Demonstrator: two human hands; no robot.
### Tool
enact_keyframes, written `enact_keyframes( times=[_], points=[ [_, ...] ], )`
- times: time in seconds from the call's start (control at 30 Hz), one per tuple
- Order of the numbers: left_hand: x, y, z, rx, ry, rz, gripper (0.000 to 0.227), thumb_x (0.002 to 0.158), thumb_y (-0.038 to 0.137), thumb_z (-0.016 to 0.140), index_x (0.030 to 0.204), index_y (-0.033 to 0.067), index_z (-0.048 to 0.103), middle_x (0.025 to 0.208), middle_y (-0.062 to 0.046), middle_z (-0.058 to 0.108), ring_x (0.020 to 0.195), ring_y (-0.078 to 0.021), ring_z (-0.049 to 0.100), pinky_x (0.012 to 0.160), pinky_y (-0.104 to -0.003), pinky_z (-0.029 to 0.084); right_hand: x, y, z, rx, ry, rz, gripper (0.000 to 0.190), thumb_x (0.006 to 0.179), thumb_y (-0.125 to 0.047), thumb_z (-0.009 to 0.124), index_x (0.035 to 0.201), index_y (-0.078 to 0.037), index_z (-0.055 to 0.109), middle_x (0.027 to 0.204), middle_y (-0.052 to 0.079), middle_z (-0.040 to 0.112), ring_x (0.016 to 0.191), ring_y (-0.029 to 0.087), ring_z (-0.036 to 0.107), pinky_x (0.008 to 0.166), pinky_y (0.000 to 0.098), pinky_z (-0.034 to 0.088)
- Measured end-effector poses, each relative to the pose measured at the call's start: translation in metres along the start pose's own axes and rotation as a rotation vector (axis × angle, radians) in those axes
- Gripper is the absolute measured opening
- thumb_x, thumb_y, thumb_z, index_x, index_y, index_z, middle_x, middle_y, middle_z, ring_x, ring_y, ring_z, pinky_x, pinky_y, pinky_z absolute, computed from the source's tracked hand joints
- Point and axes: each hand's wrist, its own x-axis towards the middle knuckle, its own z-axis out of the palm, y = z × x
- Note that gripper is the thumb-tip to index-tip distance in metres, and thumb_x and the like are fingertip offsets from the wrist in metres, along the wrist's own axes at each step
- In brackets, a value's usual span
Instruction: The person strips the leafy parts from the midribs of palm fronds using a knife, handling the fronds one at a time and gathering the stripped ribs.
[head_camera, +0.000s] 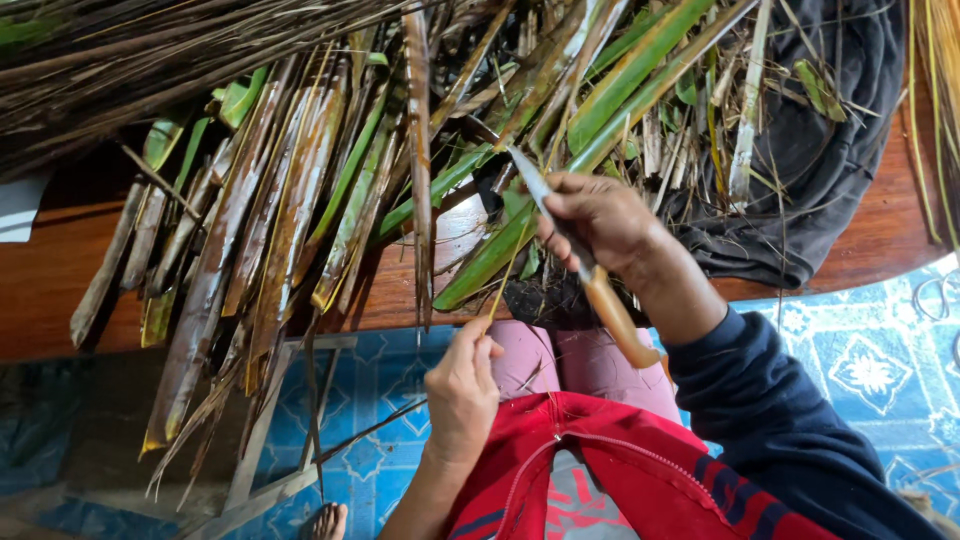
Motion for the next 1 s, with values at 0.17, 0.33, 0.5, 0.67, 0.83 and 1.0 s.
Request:
enact_keyframes(
  times=[0.17, 0.33, 0.5, 0.67, 0.83, 1.0],
  points=[
    [0.023, 0.007, -0.008, -0.302, -0.243, -0.287, 0.019, 0.098, 0.007, 0.052, 0.109, 0.0106, 0.068, 0.067, 0.002, 0.073, 0.043, -0.0105, 0.055, 0.048, -0.025, 0.049, -0.034, -0.040, 0.042, -0.165, 0.093, 0.045, 0.070, 0.089, 0.009, 0.051, 0.157, 0.007, 0.037, 0.060, 0.009, 0.068, 0.038, 0.014, 0.060, 0.028, 0.0238, 0.048],
    [0.043, 0.019, -0.007, -0.790, -0.334, -0.748, 0.022, 0.099, 0.008, 0.054, 0.112, -0.0020, 0.069, 0.065, -0.014, 0.068, 0.037, -0.0106, 0.037, 0.037, -0.022, 0.028, -0.041, -0.003, 0.032, -0.100, -0.161, 0.216, 0.022, 0.102, 0.001, 0.051, 0.124, 0.002, 0.054, 0.068, 0.011, 0.071, 0.046, 0.018, 0.065, 0.039, 0.0263, 0.056],
    [0.038, 0.023, -0.018, -0.876, -0.469, -0.792, 0.020, 0.100, 0.004, 0.053, 0.112, -0.0028, 0.068, 0.068, -0.013, 0.065, 0.041, -0.0095, 0.037, 0.038, -0.020, 0.028, -0.026, -0.013, 0.009, -0.137, -0.107, 0.132, 0.020, 0.104, 0.002, 0.048, 0.103, 0.008, 0.067, 0.063, 0.013, 0.067, 0.041, 0.018, 0.061, 0.034, 0.0264, 0.053],
    [0.023, 0.007, -0.017, -0.948, -0.482, -0.797, 0.022, 0.099, 0.004, 0.055, 0.113, -0.0036, 0.069, 0.063, -0.015, 0.062, 0.041, -0.0101, 0.034, 0.038, -0.020, 0.025, -0.016, -0.040, -0.011, -0.071, 0.014, 0.117, 0.026, 0.110, -0.001, 0.043, 0.099, 0.006, 0.065, 0.064, 0.010, 0.065, 0.044, 0.015, 0.061, 0.035, 0.0234, 0.053],
    [0.017, -0.002, -0.030, -0.810, -0.493, -0.759, 0.024, 0.100, 0.005, 0.054, 0.116, -0.0038, 0.070, 0.064, -0.014, 0.064, 0.041, -0.0106, 0.035, 0.038, -0.023, 0.027, -0.007, -0.063, -0.024, -0.019, 0.147, 0.054, 0.023, 0.108, -0.003, 0.045, 0.098, 0.004, 0.065, 0.063, 0.008, 0.064, 0.042, 0.014, 0.057, 0.033, 0.0220, 0.047],
    [0.011, -0.018, -0.038, -0.619, -0.458, -0.596, 0.024, 0.101, 0.006, 0.055, 0.117, 0.0005, 0.072, 0.063, -0.011, 0.064, 0.045, -0.0093, 0.034, 0.041, -0.024, 0.025, -0.004, -0.076, -0.038, -0.035, 0.234, -0.015, 0.019, 0.107, -0.008, 0.049, 0.109, 0.003, 0.064, 0.067, 0.004, 0.062, 0.044, 0.010, 0.051, 0.036, 0.0203, 0.044]
  ],
)
